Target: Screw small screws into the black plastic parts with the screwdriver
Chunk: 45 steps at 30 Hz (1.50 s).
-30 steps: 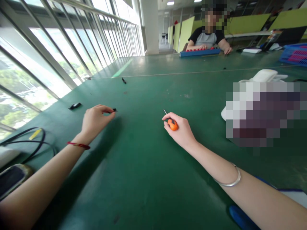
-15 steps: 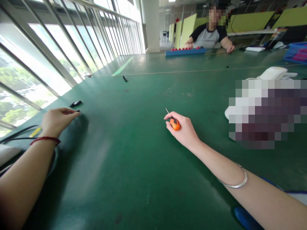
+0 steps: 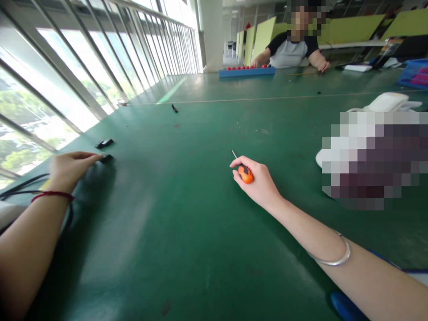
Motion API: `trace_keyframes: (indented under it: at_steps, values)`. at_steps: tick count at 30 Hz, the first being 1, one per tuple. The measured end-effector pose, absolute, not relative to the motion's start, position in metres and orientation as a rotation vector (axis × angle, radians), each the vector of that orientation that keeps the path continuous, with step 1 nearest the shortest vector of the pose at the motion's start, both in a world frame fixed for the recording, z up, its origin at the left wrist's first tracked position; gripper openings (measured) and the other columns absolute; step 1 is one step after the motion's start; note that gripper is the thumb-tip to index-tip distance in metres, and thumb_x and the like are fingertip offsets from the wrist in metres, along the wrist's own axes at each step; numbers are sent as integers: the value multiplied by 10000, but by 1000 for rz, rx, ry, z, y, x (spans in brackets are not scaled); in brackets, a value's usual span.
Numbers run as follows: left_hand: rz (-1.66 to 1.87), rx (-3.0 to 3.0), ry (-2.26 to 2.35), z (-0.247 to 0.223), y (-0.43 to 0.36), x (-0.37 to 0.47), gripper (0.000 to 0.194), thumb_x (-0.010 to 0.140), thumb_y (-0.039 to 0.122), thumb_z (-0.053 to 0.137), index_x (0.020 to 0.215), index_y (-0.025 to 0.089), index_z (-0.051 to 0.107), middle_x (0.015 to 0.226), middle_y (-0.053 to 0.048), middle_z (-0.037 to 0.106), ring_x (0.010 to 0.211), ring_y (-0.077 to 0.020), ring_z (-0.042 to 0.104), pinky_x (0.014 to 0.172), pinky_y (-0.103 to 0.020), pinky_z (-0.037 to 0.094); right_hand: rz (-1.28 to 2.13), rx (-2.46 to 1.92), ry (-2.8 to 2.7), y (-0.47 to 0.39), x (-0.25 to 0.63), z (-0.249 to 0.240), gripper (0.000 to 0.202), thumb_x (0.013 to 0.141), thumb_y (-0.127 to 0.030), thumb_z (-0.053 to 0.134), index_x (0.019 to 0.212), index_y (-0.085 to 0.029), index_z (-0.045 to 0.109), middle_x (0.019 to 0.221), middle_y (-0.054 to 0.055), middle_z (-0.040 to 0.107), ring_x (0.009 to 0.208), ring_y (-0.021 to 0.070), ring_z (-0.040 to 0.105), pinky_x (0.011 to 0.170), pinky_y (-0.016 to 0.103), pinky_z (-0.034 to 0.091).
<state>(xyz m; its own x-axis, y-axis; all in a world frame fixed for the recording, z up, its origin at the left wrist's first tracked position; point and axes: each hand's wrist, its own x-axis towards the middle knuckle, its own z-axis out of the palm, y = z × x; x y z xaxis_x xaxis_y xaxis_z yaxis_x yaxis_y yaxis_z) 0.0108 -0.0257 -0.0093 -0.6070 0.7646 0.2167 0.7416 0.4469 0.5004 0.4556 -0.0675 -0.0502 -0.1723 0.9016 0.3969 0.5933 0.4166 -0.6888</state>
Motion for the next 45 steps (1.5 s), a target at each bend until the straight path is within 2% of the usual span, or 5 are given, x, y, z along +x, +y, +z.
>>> trace_keyframes:
  at_steps: [17,24,31,36,45]
  values:
    - [824,1394,2650,-13,-25,17,468,634,418,674,1042,189,680,889,1,666,789,-145,568,602,-187,368,500,-1285,-1888,-67,454,-49,118,749,-202,548,851,-203,606,794,8,636,674,136,566,659,259,428]
    - [776,1444,2716,-14,-24,21,407,658,442,646,978,201,715,779,-14,669,783,-187,583,571,-219,366,504,-1304,-1878,-69,453,-48,109,752,-215,559,849,-203,607,765,0,628,653,127,552,632,247,417]
    - [1095,1851,1903,-8,-17,129,330,653,372,676,870,125,682,778,-56,702,717,-168,634,681,-258,483,490,-1257,-1823,-73,450,-42,122,805,-301,550,849,-211,621,832,16,661,733,152,597,650,262,441]
    - [987,2017,1315,-17,-16,227,196,688,254,644,832,122,666,865,-67,708,757,-151,635,717,-258,514,365,-1110,-1784,-80,447,-37,100,816,-241,533,852,-223,625,830,18,672,709,143,610,647,268,461]
    - [996,2026,1133,-45,-15,262,173,738,191,578,874,124,662,890,-53,697,796,-133,631,750,-239,503,125,-941,-1773,-92,447,-40,121,712,-137,557,783,-228,520,648,-22,607,499,113,546,502,251,444]
